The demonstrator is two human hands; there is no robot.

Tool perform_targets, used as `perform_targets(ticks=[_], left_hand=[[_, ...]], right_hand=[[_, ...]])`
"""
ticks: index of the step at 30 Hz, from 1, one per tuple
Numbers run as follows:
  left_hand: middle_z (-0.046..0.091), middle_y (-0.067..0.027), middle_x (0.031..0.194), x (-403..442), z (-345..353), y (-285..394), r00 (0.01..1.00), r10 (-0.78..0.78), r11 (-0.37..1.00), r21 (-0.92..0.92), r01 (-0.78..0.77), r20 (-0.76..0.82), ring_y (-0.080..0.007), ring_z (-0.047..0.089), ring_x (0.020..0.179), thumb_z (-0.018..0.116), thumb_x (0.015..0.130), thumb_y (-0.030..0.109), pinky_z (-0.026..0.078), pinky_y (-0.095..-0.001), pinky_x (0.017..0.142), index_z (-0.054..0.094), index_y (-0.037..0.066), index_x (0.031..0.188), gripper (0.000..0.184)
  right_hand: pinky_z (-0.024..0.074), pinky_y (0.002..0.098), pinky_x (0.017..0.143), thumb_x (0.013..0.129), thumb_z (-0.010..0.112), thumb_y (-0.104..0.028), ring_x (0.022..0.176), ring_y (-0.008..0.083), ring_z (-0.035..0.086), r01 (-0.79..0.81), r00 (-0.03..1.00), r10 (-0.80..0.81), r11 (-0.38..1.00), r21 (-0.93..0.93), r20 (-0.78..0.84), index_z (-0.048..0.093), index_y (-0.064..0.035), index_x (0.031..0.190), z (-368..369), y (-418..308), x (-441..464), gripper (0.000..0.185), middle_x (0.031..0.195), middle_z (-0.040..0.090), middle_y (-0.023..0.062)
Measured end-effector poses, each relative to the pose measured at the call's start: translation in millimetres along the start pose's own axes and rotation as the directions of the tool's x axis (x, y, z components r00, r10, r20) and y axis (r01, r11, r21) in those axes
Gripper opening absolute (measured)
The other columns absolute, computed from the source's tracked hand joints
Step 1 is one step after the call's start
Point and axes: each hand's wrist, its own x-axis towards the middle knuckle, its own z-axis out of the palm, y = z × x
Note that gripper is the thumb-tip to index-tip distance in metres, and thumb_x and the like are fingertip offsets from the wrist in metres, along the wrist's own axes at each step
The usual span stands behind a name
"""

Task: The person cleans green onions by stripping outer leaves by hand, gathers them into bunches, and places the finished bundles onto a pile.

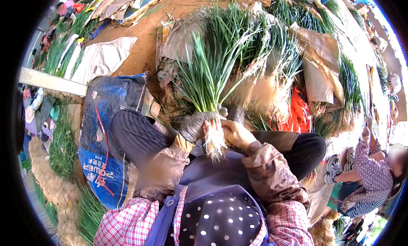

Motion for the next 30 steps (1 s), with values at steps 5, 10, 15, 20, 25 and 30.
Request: perform_targets(ticks=[5,10,15,20,25,30], left_hand=[[0.063,-0.0135,0.101,5.2,-13.5,-0.1,0.995,0.095,0.988,0.118,-0.095,0.006,-0.0206,0.062,0.079,0.064,0.081,0.010,0.053,-0.0280,0.069,0.052,-0.003,0.118,0.042],[0.064,-0.0117,0.102,2.1,-0.8,4.8,1.000,0.013,0.994,0.109,-0.015,0.020,-0.0213,0.063,0.086,0.066,0.078,0.014,0.055,-0.0330,0.071,0.054,0.000,0.114,0.040],[0.063,-0.0120,0.102,-8.8,8.4,5.4,1.000,-0.002,0.999,-0.046,0.002,0.006,-0.0220,0.062,0.085,0.067,0.078,0.015,0.054,-0.0361,0.076,0.053,0.002,0.114,0.041],[0.063,-0.0114,0.101,-22.5,23.7,12.0,0.998,-0.033,0.997,-0.063,0.037,0.062,-0.0223,0.062,0.087,0.066,0.080,0.018,0.053,-0.0361,0.082,0.053,-0.001,0.117,0.044],[0.063,-0.0082,0.096,-21.7,22.4,10.1,0.996,-0.065,0.993,-0.094,0.070,0.057,-0.0203,0.062,0.086,0.066,0.080,0.017,0.052,-0.0394,0.086,0.050,-0.002,0.122,0.049],[0.062,-0.0081,0.097,-19.7,21.2,9.2,0.996,-0.039,0.997,-0.070,0.045,0.084,-0.0210,0.063,0.085,0.068,0.078,0.012,0.053,-0.0428,0.086,0.047,0.000,0.125,0.054]], right_hand=[[0.0480,0.0275,0.077,0.093,0.049,-0.044,0.084,0.0128,0.060,-0.335,0.876,0.465,0.774,0.537,-0.123,0.057,0.0031,0.112,-6.2,11.8,17.0,0.051,0.100,0.064,0.0054],[0.0431,0.0277,0.047,0.095,0.050,-0.028,0.054,0.0151,0.050,-0.071,0.931,0.364,0.101,0.992,0.030,0.054,-0.0064,0.106,-9.5,3.0,56.0,0.024,0.068,0.053,0.0020],[0.0452,0.0282,0.041,0.088,0.056,-0.007,0.052,0.0149,0.056,-0.113,0.888,0.461,0.227,0.967,-0.004,0.058,0.0026,0.108,2.6,27.5,67.6,0.022,0.075,0.063,0.0093],[0.0526,0.0320,0.059,0.086,0.058,-0.015,0.064,0.0204,0.062,-0.415,0.862,0.427,0.904,0.102,-0.273,0.062,0.0020,0.103,12.9,35.1,55.4,0.025,0.077,0.065,0.0127],[0.0539,0.0349,0.067,0.084,0.062,-0.039,0.068,0.0198,0.064,-0.619,0.614,0.262,0.745,-0.249,-0.744,0.046,-0.0128,0.128,-44.5,33.2,68.1,0.054,0.074,0.066,0.0112],[0.0492,0.0364,0.080,0.088,0.057,-0.036,0.074,0.0196,0.062,-0.626,0.610,0.285,0.745,-0.230,-0.739,0.066,-0.0075,0.088,-87.5,59.1,82.2,0.030,0.079,0.067,0.0100]])
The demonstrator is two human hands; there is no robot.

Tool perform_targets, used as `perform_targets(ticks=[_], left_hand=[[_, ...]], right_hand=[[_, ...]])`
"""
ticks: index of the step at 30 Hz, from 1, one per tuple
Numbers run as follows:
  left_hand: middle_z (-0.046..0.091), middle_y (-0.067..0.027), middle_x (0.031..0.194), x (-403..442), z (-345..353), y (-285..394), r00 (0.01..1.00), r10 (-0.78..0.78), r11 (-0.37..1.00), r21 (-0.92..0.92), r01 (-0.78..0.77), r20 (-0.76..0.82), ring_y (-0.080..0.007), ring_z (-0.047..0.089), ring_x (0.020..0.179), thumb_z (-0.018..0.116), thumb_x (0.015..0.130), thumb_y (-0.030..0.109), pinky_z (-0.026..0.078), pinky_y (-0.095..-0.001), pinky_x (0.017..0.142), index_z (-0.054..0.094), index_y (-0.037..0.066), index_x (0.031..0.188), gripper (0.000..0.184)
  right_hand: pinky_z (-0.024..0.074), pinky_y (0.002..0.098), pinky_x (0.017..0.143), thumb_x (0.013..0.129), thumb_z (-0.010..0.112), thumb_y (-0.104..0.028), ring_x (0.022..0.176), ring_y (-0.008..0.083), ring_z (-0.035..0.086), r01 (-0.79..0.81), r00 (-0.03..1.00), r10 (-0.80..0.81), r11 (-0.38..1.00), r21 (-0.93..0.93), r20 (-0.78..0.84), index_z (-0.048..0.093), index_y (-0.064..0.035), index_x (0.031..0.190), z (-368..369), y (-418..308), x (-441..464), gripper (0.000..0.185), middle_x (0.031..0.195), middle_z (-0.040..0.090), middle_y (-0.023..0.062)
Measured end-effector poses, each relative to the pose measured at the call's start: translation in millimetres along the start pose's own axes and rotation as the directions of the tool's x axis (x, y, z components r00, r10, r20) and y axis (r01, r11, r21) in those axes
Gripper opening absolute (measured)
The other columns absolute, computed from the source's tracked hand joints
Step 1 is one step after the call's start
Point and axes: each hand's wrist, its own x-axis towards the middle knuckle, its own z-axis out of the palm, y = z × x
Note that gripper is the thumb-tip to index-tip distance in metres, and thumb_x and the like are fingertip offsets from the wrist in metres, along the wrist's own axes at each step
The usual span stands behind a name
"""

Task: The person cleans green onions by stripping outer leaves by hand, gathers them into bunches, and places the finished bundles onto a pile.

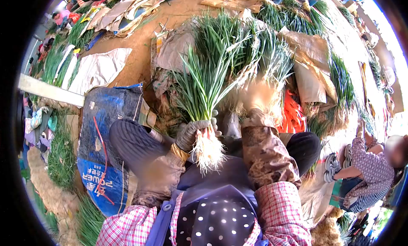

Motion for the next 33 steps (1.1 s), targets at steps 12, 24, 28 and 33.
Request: perform_targets(ticks=[12,24,28,33], left_hand=[[0.065,-0.0129,0.072,14.6,-20.7,-17.2,0.989,-0.067,0.986,0.143,0.086,-0.133,-0.0182,0.062,0.060,0.064,0.080,0.013,0.050,-0.0236,0.058,0.063,-0.005,0.086,0.019],[0.065,-0.0165,0.072,23.3,-35.3,-22.6,0.999,0.017,0.923,0.385,0.001,-0.043,-0.0199,0.063,0.064,0.065,0.080,0.018,0.051,-0.0241,0.058,0.063,-0.006,0.085,0.024],[0.066,-0.0136,0.086,25.8,-40.0,-24.9,0.987,0.107,0.940,0.336,-0.063,-0.117,-0.0229,0.064,0.073,0.068,0.077,0.010,0.055,-0.0316,0.069,0.060,-0.003,0.098,0.025],[0.063,-0.0108,0.099,13.6,-24.0,-15.0,0.998,-0.050,0.994,0.100,0.054,-0.047,-0.0244,0.064,0.084,0.068,0.077,0.007,0.055,-0.0374,0.076,0.053,0.001,0.112,0.039]], right_hand=[[0.0506,0.0323,0.064,0.083,0.063,-0.014,0.069,0.0225,0.064,0.473,0.696,-0.620,0.775,0.419,0.361,0.063,-0.0067,0.096,-37.8,8.3,-152.7,0.015,0.076,0.065,0.0135],[0.0472,0.0268,0.050,0.089,0.062,-0.021,0.057,0.0120,0.054,-0.586,0.810,0.051,0.116,0.802,0.585,0.059,-0.0054,0.094,1.7,-29.4,-96.6,0.016,0.067,0.056,0.0008],[0.0502,0.0347,0.050,0.093,0.047,-0.016,0.057,0.0192,0.054,-0.762,0.626,0.067,-0.161,0.627,0.777,0.053,-0.0049,0.084,20.9,-15.7,-96.4,0.015,0.066,0.053,0.0055],[0.0519,0.0344,0.054,0.093,0.045,-0.014,0.070,0.0224,0.060,-0.787,0.538,0.170,-0.248,0.565,0.825,0.054,-0.0002,0.097,48.1,3.8,-96.1,0.017,0.085,0.059,0.0112]])
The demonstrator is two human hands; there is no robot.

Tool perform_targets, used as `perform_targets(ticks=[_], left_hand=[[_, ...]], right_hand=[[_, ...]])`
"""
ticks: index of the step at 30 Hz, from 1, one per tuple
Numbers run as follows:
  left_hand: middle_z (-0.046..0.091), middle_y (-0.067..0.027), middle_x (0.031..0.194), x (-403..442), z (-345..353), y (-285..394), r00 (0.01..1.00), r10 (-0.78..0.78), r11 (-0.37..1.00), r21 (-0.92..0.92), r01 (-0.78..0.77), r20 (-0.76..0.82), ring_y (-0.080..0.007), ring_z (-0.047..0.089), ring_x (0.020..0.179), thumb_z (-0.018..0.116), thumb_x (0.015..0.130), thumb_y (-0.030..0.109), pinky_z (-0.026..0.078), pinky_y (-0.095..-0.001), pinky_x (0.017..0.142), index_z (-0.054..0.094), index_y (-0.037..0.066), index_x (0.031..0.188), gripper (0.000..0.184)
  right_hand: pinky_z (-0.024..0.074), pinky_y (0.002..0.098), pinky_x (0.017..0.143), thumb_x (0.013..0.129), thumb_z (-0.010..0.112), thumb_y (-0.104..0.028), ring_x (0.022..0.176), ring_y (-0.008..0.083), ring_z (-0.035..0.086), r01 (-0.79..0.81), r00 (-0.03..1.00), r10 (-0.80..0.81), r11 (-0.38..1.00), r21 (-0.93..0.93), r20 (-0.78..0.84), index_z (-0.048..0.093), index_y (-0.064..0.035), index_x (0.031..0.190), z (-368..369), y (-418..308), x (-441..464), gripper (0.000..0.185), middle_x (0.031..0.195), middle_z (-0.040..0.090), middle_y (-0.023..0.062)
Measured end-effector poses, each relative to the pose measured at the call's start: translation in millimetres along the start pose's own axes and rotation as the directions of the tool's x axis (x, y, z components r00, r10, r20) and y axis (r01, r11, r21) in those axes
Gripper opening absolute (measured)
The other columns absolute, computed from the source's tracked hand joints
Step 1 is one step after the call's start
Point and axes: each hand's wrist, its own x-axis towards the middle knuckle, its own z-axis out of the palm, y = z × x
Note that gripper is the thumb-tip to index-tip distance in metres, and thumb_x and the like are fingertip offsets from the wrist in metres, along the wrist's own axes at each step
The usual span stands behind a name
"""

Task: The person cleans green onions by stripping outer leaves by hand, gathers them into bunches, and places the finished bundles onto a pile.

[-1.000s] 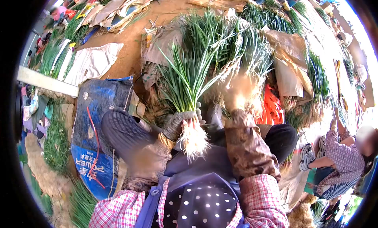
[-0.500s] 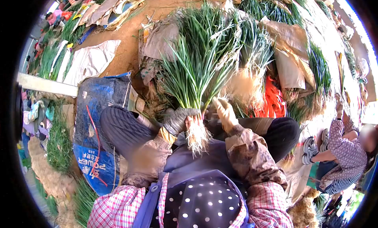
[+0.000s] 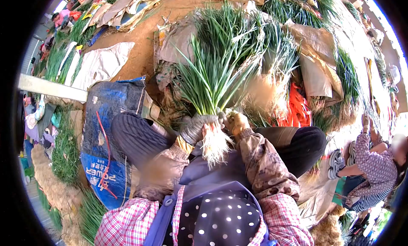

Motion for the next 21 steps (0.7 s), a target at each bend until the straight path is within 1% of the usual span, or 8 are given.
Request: perform_targets(ticks=[2,4,5,8,12,13,18,21], left_hand=[[0.063,-0.0108,0.099,-2.2,5.4,5.6,1.000,0.009,1.000,-0.015,-0.009,0.011,-0.0246,0.064,0.085,0.068,0.077,0.007,0.055,-0.0389,0.077,0.054,0.001,0.111,0.037],[0.062,-0.0106,0.099,-5.6,9.9,5.1,1.000,0.001,0.999,-0.052,-0.002,-0.021,-0.0229,0.062,0.086,0.067,0.077,0.006,0.054,-0.0395,0.080,0.052,0.002,0.113,0.040],[0.062,-0.0105,0.099,-5.2,9.2,5.4,1.000,0.000,0.998,-0.067,0.000,0.005,-0.0224,0.062,0.087,0.067,0.076,0.005,0.053,-0.0396,0.081,0.051,0.002,0.114,0.041],[0.061,-0.0104,0.099,-2.3,9.2,7.2,1.000,-0.027,0.994,-0.106,0.028,0.011,-0.0205,0.061,0.088,0.067,0.076,0.005,0.052,-0.0408,0.085,0.051,0.005,0.114,0.041],[0.062,-0.0097,0.099,-8.2,14.2,7.8,1.000,-0.019,0.994,-0.109,0.021,0.018,-0.0202,0.061,0.089,0.067,0.076,0.007,0.052,-0.0400,0.085,0.052,0.005,0.111,0.038],[0.062,-0.0096,0.099,-9.7,16.5,7.8,1.000,-0.021,0.993,-0.117,0.022,0.011,-0.0202,0.061,0.089,0.067,0.076,0.008,0.053,-0.0398,0.085,0.052,0.005,0.111,0.038],[0.061,-0.0093,0.102,-14.2,14.5,9.7,0.999,-0.011,0.996,-0.086,0.015,0.047,-0.0208,0.061,0.090,0.066,0.077,0.010,0.052,-0.0379,0.085,0.052,0.004,0.113,0.040],[0.062,-0.0108,0.102,-18.6,20.5,7.7,0.988,0.034,0.983,-0.186,-0.006,0.149,-0.0225,0.061,0.091,0.065,0.077,0.009,0.053,-0.0365,0.082,0.052,0.002,0.116,0.042]], right_hand=[[0.0497,0.0328,0.054,0.093,0.048,-0.019,0.070,0.0195,0.057,-0.011,0.957,0.031,0.998,-0.068,0.290,0.054,-0.0045,0.106,2.2,-0.9,-7.8,0.020,0.090,0.061,0.0082],[0.0482,0.0321,0.053,0.093,0.049,-0.023,0.068,0.0181,0.056,-0.014,0.828,0.038,0.999,-0.047,0.560,0.054,-0.0083,0.110,7.7,-6.7,-17.0,0.022,0.090,0.060,0.0054],[0.0457,0.0318,0.048,0.093,0.050,-0.023,0.064,0.0165,0.053,0.092,0.878,-0.074,0.996,-0.014,0.472,0.054,-0.0129,0.112,24.7,-5.2,-36.1,0.022,0.088,0.060,0.0026],[0.0447,0.0315,0.045,0.093,0.049,-0.021,0.062,0.0155,0.053,0.130,0.824,-0.066,0.989,-0.075,0.562,0.055,-0.0129,0.111,33.4,-9.9,-40.6,0.020,0.088,0.059,0.0024],[0.0386,0.0277,0.034,0.092,0.050,-0.013,0.043,0.0132,0.049,0.170,0.842,-0.065,0.974,-0.149,0.536,0.058,-0.0085,0.100,33.3,-7.1,-40.4,0.013,0.067,0.057,0.0024],[0.0356,0.0274,0.030,0.091,0.049,-0.010,0.037,0.0131,0.047,0.165,0.901,-0.066,0.966,-0.198,0.428,0.059,-0.0068,0.095,40.2,-5.5,-48.6,0.011,0.058,0.054,0.0020],[0.0396,0.0314,0.035,0.088,0.051,-0.007,0.042,0.0176,0.048,0.169,0.959,-0.082,0.933,-0.319,0.270,0.057,0.0012,0.097,36.9,-0.6,-42.4,0.014,0.062,0.054,0.0051],[0.0482,0.0330,0.056,0.087,0.056,-0.010,0.065,0.0226,0.060,0.364,0.900,-0.419,0.578,-0.730,0.117,0.061,0.0058,0.097,16.9,12.7,-10.0,0.020,0.077,0.064,0.0113]])
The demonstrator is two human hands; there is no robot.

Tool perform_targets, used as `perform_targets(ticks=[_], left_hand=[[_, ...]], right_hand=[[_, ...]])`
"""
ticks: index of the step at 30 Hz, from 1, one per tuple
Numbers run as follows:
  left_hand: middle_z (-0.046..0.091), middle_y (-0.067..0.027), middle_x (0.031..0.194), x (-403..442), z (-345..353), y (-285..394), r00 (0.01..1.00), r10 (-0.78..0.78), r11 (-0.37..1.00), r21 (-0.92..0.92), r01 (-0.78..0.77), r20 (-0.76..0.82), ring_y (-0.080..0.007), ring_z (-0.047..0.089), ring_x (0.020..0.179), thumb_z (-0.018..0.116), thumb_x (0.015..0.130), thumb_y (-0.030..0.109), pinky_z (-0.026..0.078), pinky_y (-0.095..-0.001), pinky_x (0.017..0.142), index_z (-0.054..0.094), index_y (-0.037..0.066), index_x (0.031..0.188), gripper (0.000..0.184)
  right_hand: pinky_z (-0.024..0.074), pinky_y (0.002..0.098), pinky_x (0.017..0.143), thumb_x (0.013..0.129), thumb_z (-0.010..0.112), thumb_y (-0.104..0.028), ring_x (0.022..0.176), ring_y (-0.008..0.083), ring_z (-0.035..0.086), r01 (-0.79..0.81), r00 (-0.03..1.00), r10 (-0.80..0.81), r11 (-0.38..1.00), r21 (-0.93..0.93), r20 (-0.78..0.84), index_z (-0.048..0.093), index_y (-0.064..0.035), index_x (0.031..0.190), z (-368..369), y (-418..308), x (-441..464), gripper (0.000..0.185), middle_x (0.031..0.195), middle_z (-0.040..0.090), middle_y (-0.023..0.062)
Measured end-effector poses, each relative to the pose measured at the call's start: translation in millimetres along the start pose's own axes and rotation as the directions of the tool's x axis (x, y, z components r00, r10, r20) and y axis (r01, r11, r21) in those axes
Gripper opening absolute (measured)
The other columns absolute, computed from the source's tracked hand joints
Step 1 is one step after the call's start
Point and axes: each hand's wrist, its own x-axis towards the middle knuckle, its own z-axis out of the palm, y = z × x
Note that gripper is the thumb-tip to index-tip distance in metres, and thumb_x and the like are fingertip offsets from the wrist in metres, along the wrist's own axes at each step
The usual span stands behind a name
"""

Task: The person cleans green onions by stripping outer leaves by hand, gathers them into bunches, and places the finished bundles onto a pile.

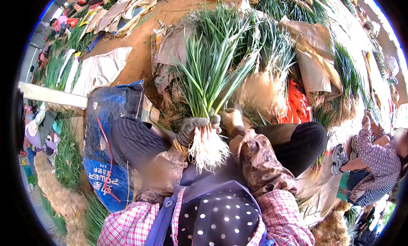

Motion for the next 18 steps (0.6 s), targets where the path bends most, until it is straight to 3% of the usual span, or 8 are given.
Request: perform_targets(ticks=[4,5,7,8,11,13,14,18], left_hand=[[0.063,-0.0112,0.101,-9.7,10.0,19.6,0.985,-0.159,0.987,-0.020,0.158,-0.065,-0.0230,0.062,0.091,0.065,0.076,0.010,0.052,-0.0411,0.084,0.046,0.001,0.125,0.053],[0.063,-0.0109,0.101,-8.1,7.4,19.2,0.992,-0.099,0.995,0.008,0.100,-0.076,-0.0226,0.062,0.090,0.065,0.076,0.010,0.052,-0.0411,0.085,0.046,0.001,0.125,0.054],[0.063,-0.0104,0.101,-3.5,0.3,18.1,0.996,0.025,0.998,0.063,-0.020,-0.090,-0.0218,0.062,0.090,0.066,0.076,0.010,0.052,-0.0411,0.086,0.045,0.000,0.125,0.054],[0.062,-0.0062,0.087,-2.3,-1.7,16.3,0.989,0.040,0.989,0.149,-0.019,-0.140,-0.0188,0.062,0.076,0.069,0.075,0.019,0.054,-0.0340,0.071,0.055,0.000,0.113,0.045],[0.062,-0.0086,0.097,-0.5,3.9,17.6,0.996,0.061,0.997,0.047,-0.058,-0.065,-0.0204,0.061,0.091,0.067,0.076,0.007,0.051,-0.0404,0.089,0.046,0.001,0.124,0.052],[0.062,-0.0081,0.097,0.7,0.3,14.6,0.993,0.047,0.997,0.065,-0.040,-0.104,-0.0204,0.062,0.087,0.067,0.076,0.006,0.053,-0.0388,0.085,0.048,0.001,0.121,0.049],[0.062,-0.0082,0.097,1.9,-2.9,13.2,0.992,0.037,0.996,0.088,-0.027,-0.121,-0.0206,0.063,0.086,0.067,0.076,0.006,0.054,-0.0385,0.084,0.048,0.001,0.121,0.049],[0.063,-0.0095,0.098,2.5,-4.2,10.1,0.983,0.009,0.987,0.161,0.021,-0.183,-0.0219,0.064,0.085,0.070,0.074,0.008,0.055,-0.0370,0.079,0.051,0.001,0.118,0.048]], right_hand=[[0.0486,0.0287,0.061,0.079,0.063,-0.003,0.072,0.0132,0.059,0.355,0.935,-0.309,0.841,-0.409,0.175,0.062,0.0054,0.096,-12.3,49.2,25.0,0.019,0.079,0.064,0.0116],[0.0505,0.0390,0.072,0.083,0.060,-0.023,0.083,0.0343,0.064,0.413,0.911,-0.309,0.706,-0.575,0.274,0.067,-0.0031,0.092,-15.8,52.1,22.8,0.023,0.086,0.066,0.0206],[0.0516,0.0373,0.072,0.080,0.062,-0.027,0.080,0.0327,0.065,0.549,0.790,0.071,0.360,-0.754,0.609,0.069,-0.0065,0.092,-26.8,24.6,1.4,0.024,0.084,0.067,0.0170],[0.0501,0.0346,0.072,0.073,0.072,-0.025,0.081,0.0289,0.063,0.435,0.828,0.121,0.475,-0.765,0.547,0.067,-0.0043,0.095,-34.1,38.7,3.8,0.031,0.087,0.067,0.0159],[0.0523,0.0371,0.071,0.078,0.065,-0.036,0.076,0.0282,0.067,0.435,0.896,-0.100,0.389,-0.812,0.432,0.071,-0.0102,0.089,-43.6,0.7,-25.0,0.029,0.078,0.067,0.0144],[0.0511,0.0401,0.076,0.083,0.062,-0.040,0.081,0.0311,0.066,0.211,0.950,-0.313,0.666,-0.715,-0.012,0.071,-0.0094,0.091,-33.2,-14.0,-6.7,0.033,0.083,0.066,0.0192],[0.0505,0.0326,0.056,0.084,0.066,-0.037,0.056,0.0201,0.062,0.279,0.877,-0.461,0.718,-0.637,-0.136,0.071,-0.0047,0.091,-34.7,-16.2,9.4,0.033,0.071,0.067,0.0130],[0.0411,0.0241,0.046,0.085,0.068,-0.024,0.049,0.0090,0.049,0.181,0.965,-0.217,0.958,-0.221,-0.148,0.067,-0.0009,0.099,-41.0,-23.4,64.2,0.027,0.065,0.061,0.0022]])
